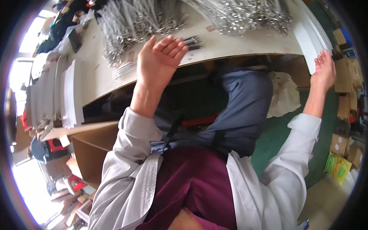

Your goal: The recorder is taking bundles of wire brushes and inserting them into white plastic sleeves at a workbench.

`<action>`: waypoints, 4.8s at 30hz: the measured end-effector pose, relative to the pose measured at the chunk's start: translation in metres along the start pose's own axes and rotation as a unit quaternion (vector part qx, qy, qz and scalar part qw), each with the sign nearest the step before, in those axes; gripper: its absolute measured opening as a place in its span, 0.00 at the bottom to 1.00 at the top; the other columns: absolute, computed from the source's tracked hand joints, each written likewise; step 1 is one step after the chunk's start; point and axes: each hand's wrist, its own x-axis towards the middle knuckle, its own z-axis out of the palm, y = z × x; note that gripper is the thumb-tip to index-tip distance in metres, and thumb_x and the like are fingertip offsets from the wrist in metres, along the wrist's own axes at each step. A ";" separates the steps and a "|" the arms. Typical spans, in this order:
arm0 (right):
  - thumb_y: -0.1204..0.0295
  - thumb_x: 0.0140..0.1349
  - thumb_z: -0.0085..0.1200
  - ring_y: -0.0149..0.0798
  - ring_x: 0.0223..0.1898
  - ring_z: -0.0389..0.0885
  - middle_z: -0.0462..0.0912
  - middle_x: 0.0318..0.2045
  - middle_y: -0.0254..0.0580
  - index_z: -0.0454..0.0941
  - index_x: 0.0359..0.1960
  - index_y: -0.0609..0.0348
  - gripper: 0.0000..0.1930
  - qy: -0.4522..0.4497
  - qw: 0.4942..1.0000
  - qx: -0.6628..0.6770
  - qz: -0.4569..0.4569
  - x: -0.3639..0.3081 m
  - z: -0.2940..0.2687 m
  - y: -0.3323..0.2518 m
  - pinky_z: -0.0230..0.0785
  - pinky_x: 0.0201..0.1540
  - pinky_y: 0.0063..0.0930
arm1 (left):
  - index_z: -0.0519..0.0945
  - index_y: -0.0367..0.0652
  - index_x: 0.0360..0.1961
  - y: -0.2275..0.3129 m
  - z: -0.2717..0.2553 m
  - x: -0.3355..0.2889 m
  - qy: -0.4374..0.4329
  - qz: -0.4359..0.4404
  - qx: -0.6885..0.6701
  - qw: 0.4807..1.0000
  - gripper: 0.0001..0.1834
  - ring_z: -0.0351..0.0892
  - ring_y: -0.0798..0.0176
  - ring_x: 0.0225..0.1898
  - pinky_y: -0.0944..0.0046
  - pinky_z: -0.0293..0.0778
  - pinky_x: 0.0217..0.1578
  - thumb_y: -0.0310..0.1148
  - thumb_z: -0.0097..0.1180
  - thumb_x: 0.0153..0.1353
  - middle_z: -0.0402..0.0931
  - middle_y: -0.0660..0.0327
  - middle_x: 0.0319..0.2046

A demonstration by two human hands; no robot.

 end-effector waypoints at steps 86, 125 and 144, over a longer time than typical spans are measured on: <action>0.51 0.73 0.51 0.48 0.50 0.83 0.80 0.55 0.58 0.68 0.66 0.71 0.34 -0.623 0.620 0.265 0.396 -0.252 0.146 -0.055 0.80 0.53 0.43 | 0.82 0.32 0.46 0.053 -0.005 -0.135 -0.044 0.405 0.723 0.559 0.12 0.85 0.56 0.46 0.59 0.80 0.51 0.20 0.63 0.61 0.84 0.50 0.44; 0.68 0.53 0.71 0.53 0.57 0.77 0.79 0.54 0.47 0.77 0.57 0.63 0.29 -0.572 0.677 -0.226 -0.405 -0.310 0.134 -0.008 0.72 0.60 0.43 | 0.70 0.38 0.61 0.074 -0.044 -0.098 -0.140 0.285 0.908 0.273 0.42 0.81 0.47 0.46 0.50 0.78 0.46 0.30 0.73 0.43 0.77 0.52 0.44; 0.70 0.65 0.66 0.27 0.39 0.84 0.87 0.40 0.44 0.78 0.51 0.71 0.19 -0.579 0.795 -0.152 0.094 -0.350 0.124 0.028 0.79 0.45 0.25 | 0.71 0.31 0.60 0.058 -0.081 -0.099 -0.156 0.372 0.888 0.221 0.44 0.78 0.53 0.37 0.56 0.78 0.39 0.38 0.76 0.42 0.72 0.54 0.37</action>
